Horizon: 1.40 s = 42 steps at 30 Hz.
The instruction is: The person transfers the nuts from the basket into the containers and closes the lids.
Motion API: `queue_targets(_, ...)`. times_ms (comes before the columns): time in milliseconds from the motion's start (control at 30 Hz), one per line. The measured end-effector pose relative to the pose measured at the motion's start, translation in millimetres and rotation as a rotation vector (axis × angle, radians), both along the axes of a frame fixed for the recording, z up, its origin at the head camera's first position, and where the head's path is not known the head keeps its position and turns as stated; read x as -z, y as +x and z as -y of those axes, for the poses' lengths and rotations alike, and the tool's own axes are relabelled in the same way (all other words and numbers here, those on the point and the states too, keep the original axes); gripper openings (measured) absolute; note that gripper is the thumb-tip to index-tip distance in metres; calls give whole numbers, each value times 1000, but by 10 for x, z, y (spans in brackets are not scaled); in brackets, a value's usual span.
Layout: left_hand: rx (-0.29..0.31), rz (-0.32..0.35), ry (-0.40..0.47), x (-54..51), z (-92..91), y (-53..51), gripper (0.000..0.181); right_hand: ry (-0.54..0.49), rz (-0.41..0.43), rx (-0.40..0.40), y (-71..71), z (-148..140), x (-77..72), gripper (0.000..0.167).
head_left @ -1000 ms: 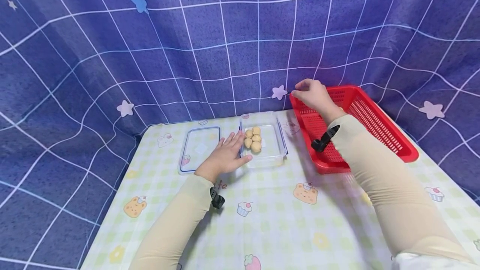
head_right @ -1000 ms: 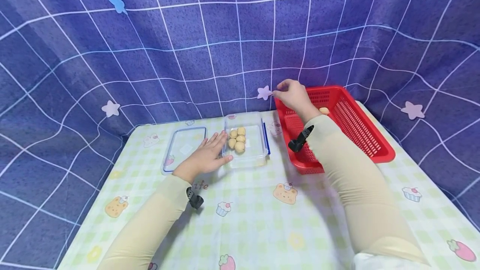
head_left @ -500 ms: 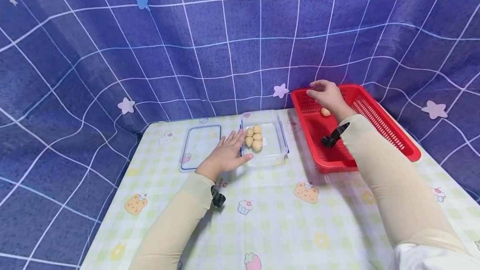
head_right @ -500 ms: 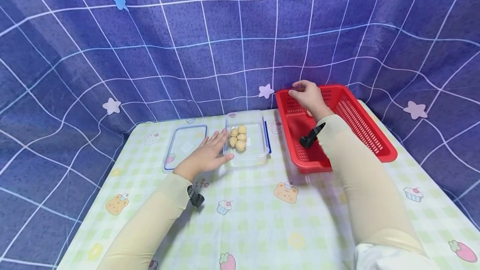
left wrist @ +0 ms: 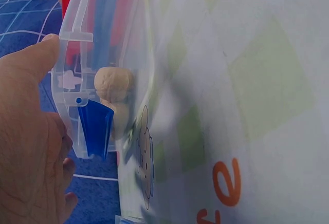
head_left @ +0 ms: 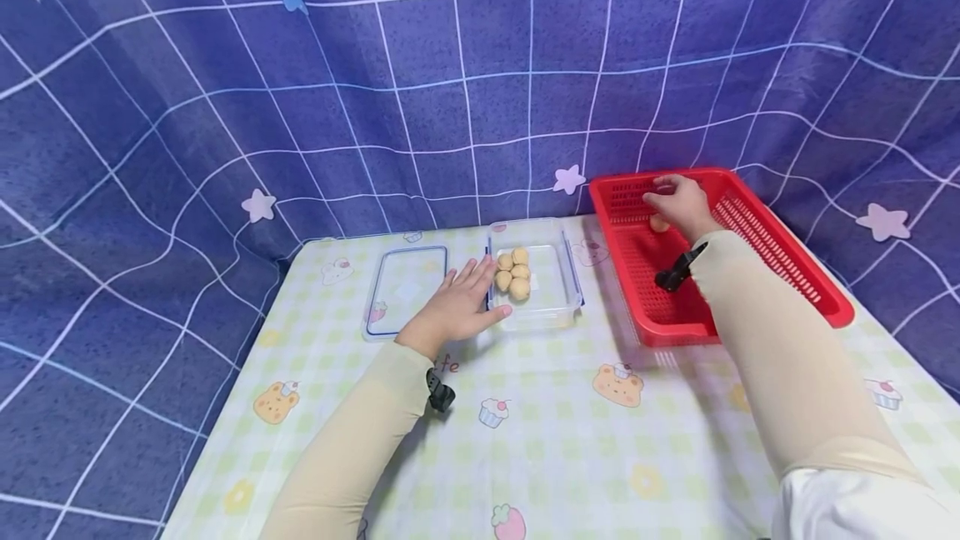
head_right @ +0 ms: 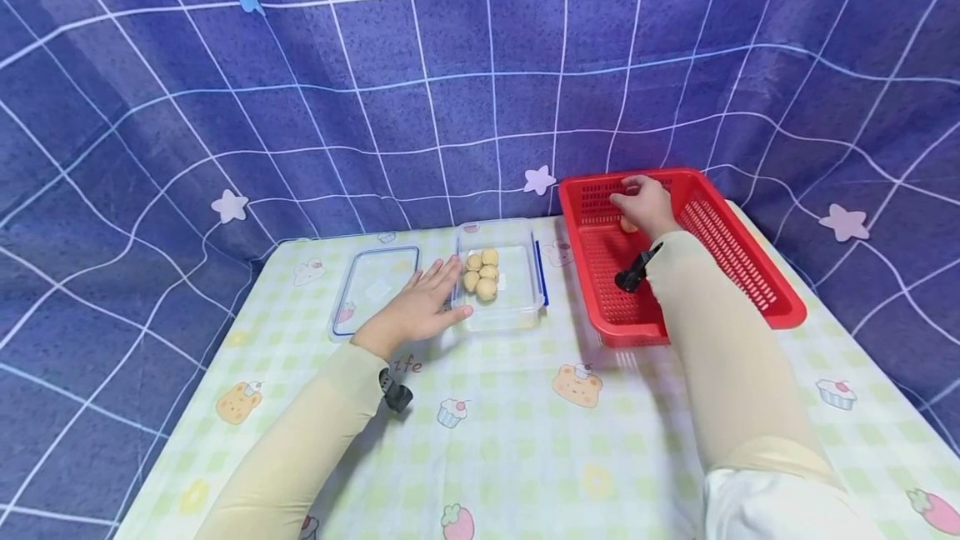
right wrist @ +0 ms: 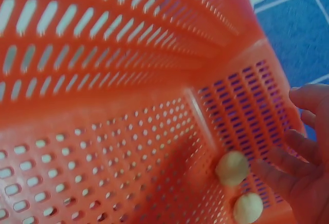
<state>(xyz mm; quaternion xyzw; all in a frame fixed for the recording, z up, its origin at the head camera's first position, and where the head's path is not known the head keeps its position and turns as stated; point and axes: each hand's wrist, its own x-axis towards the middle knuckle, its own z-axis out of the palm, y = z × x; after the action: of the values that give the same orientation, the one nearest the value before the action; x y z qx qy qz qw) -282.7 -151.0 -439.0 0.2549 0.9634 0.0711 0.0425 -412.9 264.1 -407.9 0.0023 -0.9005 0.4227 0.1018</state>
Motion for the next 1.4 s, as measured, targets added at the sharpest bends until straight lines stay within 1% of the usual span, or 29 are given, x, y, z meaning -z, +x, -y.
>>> queue_targets(133, -8, 12, 2, -12, -23, 12, 88, 50, 41, -7, -12, -75, 62, 51)
queue_targets(233, -20, 23, 2, -3, -34, 11, 87, 108, 65, -13, -11, -104, 90, 52)
queue_targets(400, -23, 10, 9, 26, -19, -7, 87, 176, 82, -45, -48, -146, 161, 55)
queue_targets(533, -24, 14, 10, 24, -18, -3, 87, 189, 110, -52, -63, -179, 229, 55)
queue_targets(733, -25, 20, 4, 13, -16, 9, 88, 219, 123, -73, -74, -207, 289, 55)
queue_targets(833, -23, 24, 6, 4, -18, 11, 87, 232, 142, -82, -70, -215, 297, 53)
queue_targets(1100, -20, 18, 7, -7, -24, 7, 86, 300, 153, -114, -61, -220, 306, 44)
queue_targets(1267, -24, 21, 7, -4, -23, 3, 86, 307, 145, -119, -67, -205, 315, 40)
queue_targets(1400, -25, 24, 12, -7, -22, 9, 86, 307, 139, -121, -69, -195, 323, 40)
